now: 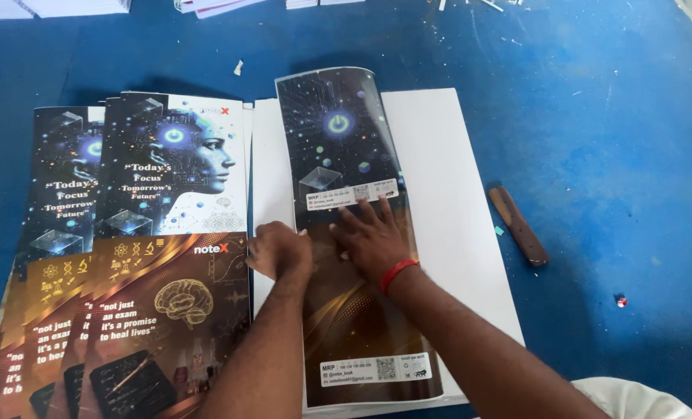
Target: The person sits on the floor and repeatedly folds a printed cover sheet over a stack of white pages, then uses a wooden block to press and smooth the spine area. The person handles multiple book units one at a time, repeating the folding and pressing steps.
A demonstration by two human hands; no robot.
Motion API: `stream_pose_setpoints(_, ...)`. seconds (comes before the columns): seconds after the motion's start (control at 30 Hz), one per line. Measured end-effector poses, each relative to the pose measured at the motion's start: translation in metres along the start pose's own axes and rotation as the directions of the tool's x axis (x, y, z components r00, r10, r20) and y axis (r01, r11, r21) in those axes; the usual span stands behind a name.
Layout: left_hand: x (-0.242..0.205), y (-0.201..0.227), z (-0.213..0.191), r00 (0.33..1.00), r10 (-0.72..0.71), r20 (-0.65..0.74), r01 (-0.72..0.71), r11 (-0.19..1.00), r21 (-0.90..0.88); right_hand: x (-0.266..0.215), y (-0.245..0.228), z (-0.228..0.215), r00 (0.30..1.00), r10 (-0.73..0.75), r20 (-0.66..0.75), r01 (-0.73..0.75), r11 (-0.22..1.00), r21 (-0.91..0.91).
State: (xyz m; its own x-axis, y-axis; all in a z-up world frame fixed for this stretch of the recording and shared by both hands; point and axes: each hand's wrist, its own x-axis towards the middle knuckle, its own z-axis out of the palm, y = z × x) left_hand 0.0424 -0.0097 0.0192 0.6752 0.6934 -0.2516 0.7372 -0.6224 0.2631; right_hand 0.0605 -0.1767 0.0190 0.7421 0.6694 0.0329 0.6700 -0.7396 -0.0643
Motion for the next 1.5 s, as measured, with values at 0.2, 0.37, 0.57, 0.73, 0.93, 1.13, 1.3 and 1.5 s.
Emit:
stream_pose_setpoints(0.2, -0.005, -0.006, 0.001, 0.976, 0.134, -0.169, -0.163, 0.972, -0.172, 0.011, -0.008, -0.016, 0.993, 0.039, 0.115, -0.038, 0.999, -0.009)
stream_pose_setpoints(0.37, -0.017, -0.001, 0.026, 0.756, 0.589, -0.286, -0.645, 0.593, -0.481, 0.015, -0.012, -0.020, 0.994, 0.041, 0.106, -0.032, 0.996, -0.084)
stream_pose_setpoints(0.57, -0.019, -0.010, 0.044, 0.550, 0.763, -0.340, -0.834, 0.476, -0.281, 0.010, -0.012, -0.029, 0.994, 0.064, 0.088, -0.063, 0.998, -0.019)
stream_pose_setpoints(0.73, -0.023, -0.006, 0.048, 0.541, 0.786, -0.299, -0.840, 0.524, -0.142, 0.008, -0.008, -0.029, 0.992, 0.076, 0.100, -0.080, 0.996, 0.028)
stream_pose_setpoints(0.93, -0.020, -0.004, 0.051, 0.554, 0.780, -0.290, -0.828, 0.551, -0.100, 0.000, 0.021, -0.024, 1.000, -0.027, 0.014, 0.022, 0.965, 0.260)
stream_pose_setpoints(1.13, -0.021, -0.003, 0.056, 0.536, 0.783, -0.317, -0.827, 0.562, -0.010, -0.026, 0.091, -0.004, 0.983, -0.008, -0.183, 0.032, 0.991, 0.132)
stream_pose_setpoints(1.3, -0.022, -0.004, 0.057, 0.540, 0.778, -0.320, -0.822, 0.569, -0.002, -0.063, 0.155, 0.018, 0.855, 0.483, -0.188, -0.514, 0.835, -0.194)
stream_pose_setpoints(1.5, -0.021, -0.003, 0.058, 0.548, 0.779, -0.305, -0.816, 0.578, 0.011, -0.087, 0.204, 0.018, 0.618, 0.784, 0.051, -0.764, 0.615, -0.194)
